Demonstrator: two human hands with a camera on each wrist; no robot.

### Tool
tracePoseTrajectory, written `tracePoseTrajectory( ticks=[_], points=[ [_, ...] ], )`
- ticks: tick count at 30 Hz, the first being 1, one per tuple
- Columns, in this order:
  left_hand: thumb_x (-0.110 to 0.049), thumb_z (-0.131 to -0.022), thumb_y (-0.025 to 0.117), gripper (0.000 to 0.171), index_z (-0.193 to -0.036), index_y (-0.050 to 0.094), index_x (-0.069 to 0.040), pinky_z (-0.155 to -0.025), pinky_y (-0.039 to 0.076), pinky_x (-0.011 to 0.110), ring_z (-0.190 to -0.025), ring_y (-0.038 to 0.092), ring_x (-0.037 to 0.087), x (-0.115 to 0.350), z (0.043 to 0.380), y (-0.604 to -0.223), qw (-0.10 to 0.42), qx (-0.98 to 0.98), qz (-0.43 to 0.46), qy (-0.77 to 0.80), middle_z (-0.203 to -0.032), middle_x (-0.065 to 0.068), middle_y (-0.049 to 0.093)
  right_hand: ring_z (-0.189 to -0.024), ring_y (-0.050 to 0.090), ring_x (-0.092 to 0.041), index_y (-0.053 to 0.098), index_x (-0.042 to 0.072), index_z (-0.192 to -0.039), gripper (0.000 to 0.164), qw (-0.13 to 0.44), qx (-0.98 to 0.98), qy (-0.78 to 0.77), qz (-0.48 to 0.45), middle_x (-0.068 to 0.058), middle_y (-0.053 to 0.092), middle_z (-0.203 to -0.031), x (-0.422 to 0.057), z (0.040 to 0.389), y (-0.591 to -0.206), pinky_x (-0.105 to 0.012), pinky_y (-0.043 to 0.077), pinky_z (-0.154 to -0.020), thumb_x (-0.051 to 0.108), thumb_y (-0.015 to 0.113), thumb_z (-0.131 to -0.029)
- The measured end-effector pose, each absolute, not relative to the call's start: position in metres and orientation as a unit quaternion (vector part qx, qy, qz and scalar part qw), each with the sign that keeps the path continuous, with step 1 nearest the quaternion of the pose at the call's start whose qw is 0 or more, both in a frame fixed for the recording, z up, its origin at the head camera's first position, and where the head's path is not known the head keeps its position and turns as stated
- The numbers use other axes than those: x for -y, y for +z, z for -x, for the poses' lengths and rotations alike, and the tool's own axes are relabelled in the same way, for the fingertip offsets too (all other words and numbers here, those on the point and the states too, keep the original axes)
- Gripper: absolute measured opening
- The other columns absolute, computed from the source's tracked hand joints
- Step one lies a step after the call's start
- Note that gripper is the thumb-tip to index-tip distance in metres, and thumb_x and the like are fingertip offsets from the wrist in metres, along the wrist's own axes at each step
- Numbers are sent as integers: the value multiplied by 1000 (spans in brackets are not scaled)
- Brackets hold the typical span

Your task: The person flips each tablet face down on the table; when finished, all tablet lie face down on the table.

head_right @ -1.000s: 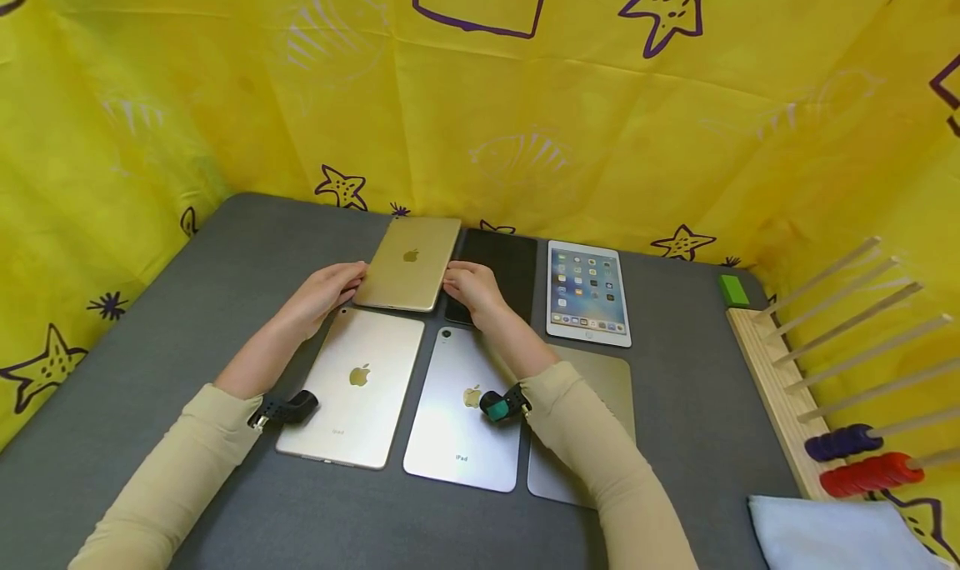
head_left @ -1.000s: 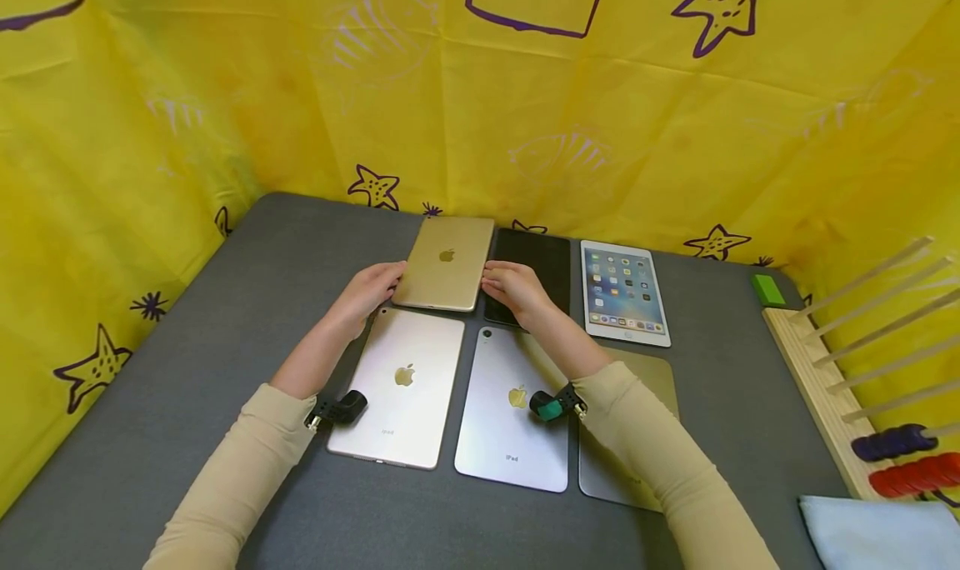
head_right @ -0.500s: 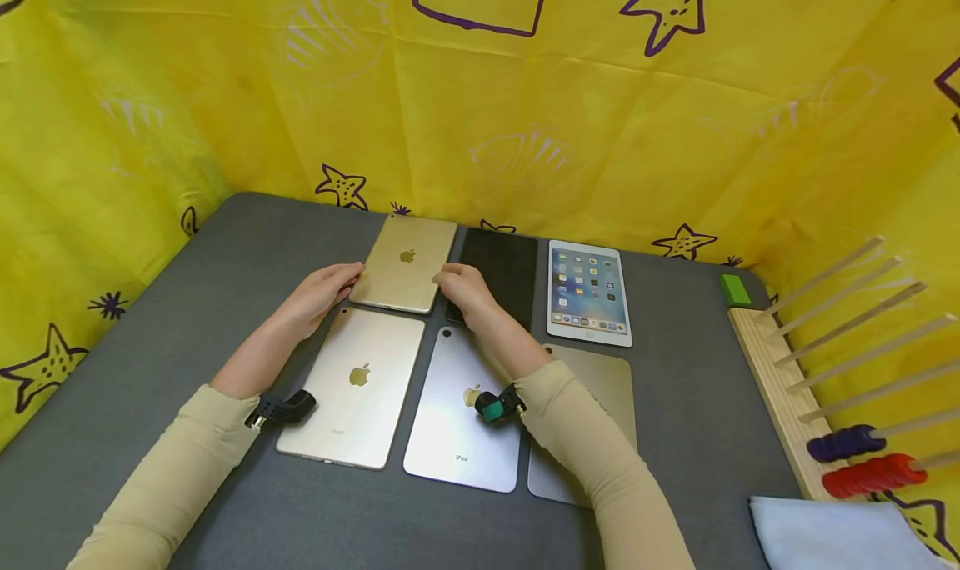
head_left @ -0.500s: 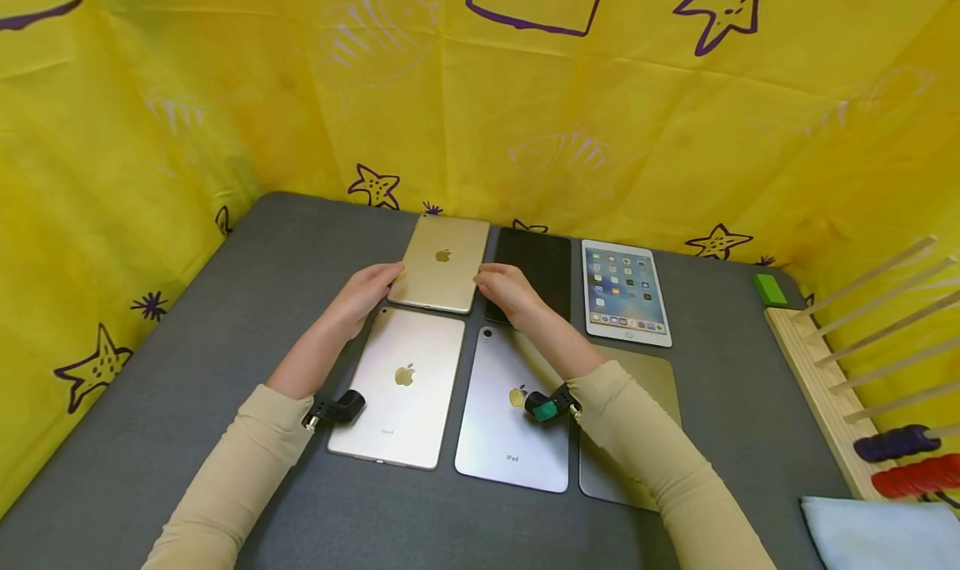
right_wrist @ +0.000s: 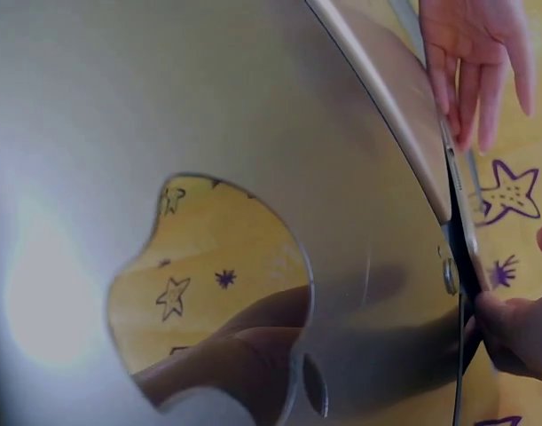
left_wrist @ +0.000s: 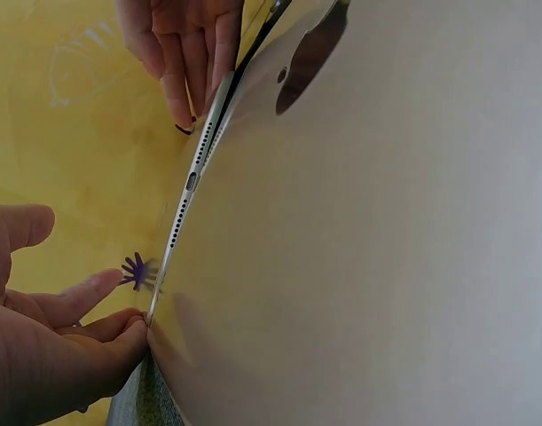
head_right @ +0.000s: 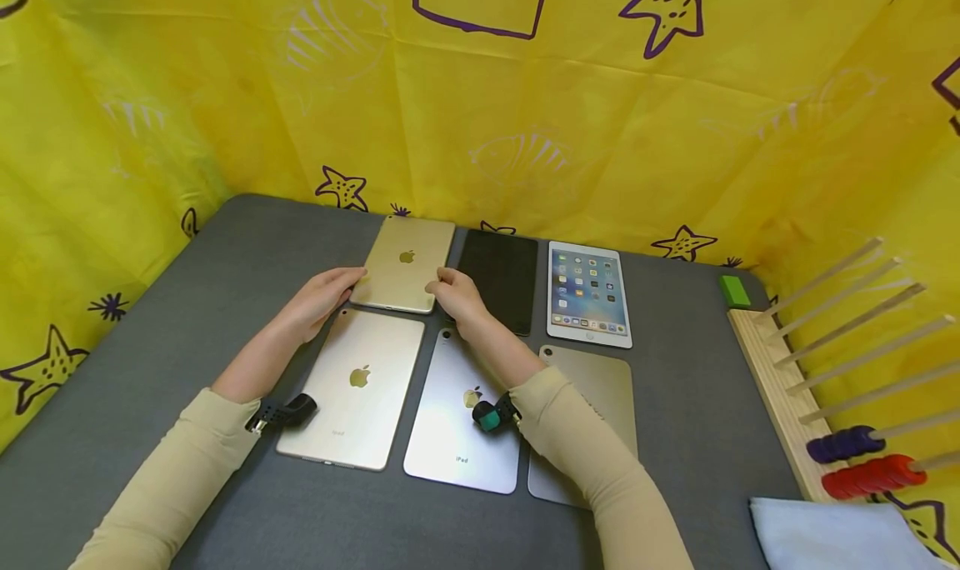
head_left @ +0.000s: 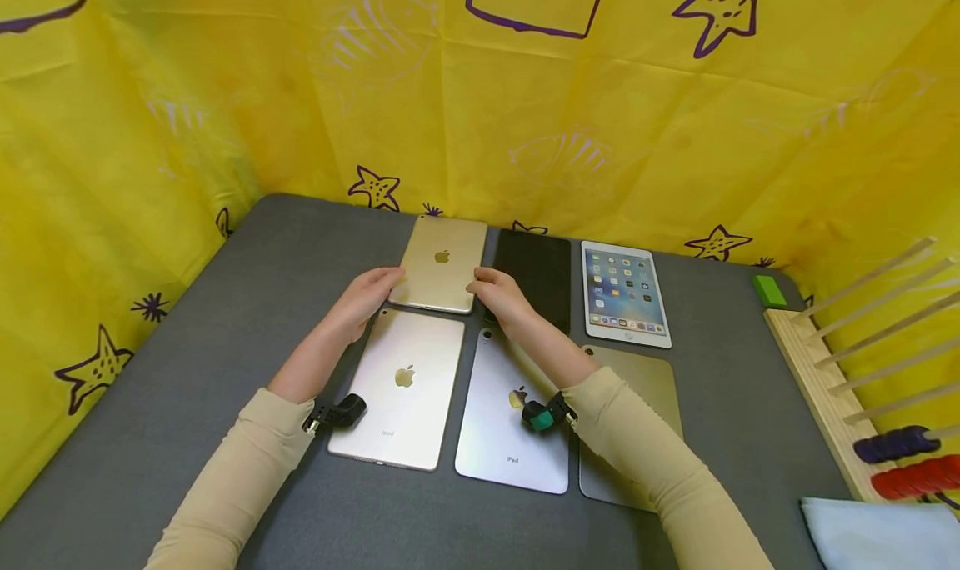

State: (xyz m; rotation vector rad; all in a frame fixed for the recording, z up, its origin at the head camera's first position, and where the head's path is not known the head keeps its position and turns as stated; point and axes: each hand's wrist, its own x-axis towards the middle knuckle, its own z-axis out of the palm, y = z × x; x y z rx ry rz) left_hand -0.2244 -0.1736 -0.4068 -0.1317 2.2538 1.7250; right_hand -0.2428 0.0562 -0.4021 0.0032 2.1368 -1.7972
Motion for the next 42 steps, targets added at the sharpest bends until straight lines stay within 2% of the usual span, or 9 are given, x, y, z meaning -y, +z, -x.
tracePoseTrajectory(
  ticks=[13, 16, 20, 24, 27, 30, 35, 42],
  points=[
    [-35, -102, 47, 59, -148, 36, 1, -115, 21, 50, -142, 25, 34, 172, 225, -410, 136, -789, 31, 598, -153, 19, 33, -143, 27, -27, 31, -2, -150, 63, 187, -762, -620, 16, -15, 32, -155, -58, 237, -401, -38, 23, -116, 8, 55, -92],
    [-37, -103, 46, 59, -148, 37, -1, -114, 23, 52, -142, 26, 34, 171, 224, -410, 142, -800, 28, 582, -153, 18, 34, -142, 29, -27, 35, -2, -149, 60, 186, -756, -627, 15, -15, 35, -153, -62, 236, -401, -38, 25, -115, 7, 55, -93],
    [-37, -102, 47, 57, -148, 39, -3, -113, 24, 53, -141, 27, 35, 171, 222, -409, 141, -815, 26, 562, -152, 17, 35, -136, 39, -29, 43, -5, -143, 50, 157, -723, -672, -2, -18, 43, -147, -72, 233, -400, -39, 33, -111, 2, 53, -94],
    [-32, -102, 50, 50, -143, 46, -3, -111, 28, 49, -136, 36, 33, 168, 219, -407, 94, -813, 32, 573, -147, 17, 43, -131, 45, -33, 49, -6, -138, 43, 115, -678, -726, -29, -20, 46, -144, -88, 233, -394, -39, 41, -105, -3, 50, -95],
    [-27, -101, 53, 43, -137, 53, -3, -108, 34, 43, -130, 44, 29, 161, 217, -403, 48, -803, 35, 593, -140, 15, 50, -131, 44, -34, 53, -3, -136, 40, 91, -662, -742, -47, -19, 46, -144, -102, 233, -389, -40, 42, -105, -3, 49, -96],
    [-21, -101, 55, 37, -133, 57, -3, -105, 39, 41, -124, 49, 28, 148, 215, -399, 32, -782, 27, 622, -136, 16, 54, -132, 42, -35, 55, -1, -135, 39, 76, -652, -751, -64, -19, 44, -145, -118, 231, -384, -40, 40, -106, -3, 49, -97],
    [-16, -100, 54, 40, -135, 52, 3, -106, 39, 41, -126, 48, 31, 121, 211, -393, 94, -713, 6, 695, -141, 18, 49, -135, 38, -34, 52, 1, -139, 41, 66, -642, -758, -94, -15, 42, -147, -143, 225, -376, -38, 37, -109, -1, 47, -99],
    [-12, -102, 48, 47, -145, 38, 6, -112, 32, 38, -138, 36, 33, 88, 203, -394, 202, -644, -6, 738, -151, 22, 34, -139, 30, -30, 44, 1, -145, 46, 79, -627, -765, -121, -13, 35, -151, -171, 216, -373, -36, 31, -113, -1, 44, -99]
  ],
)
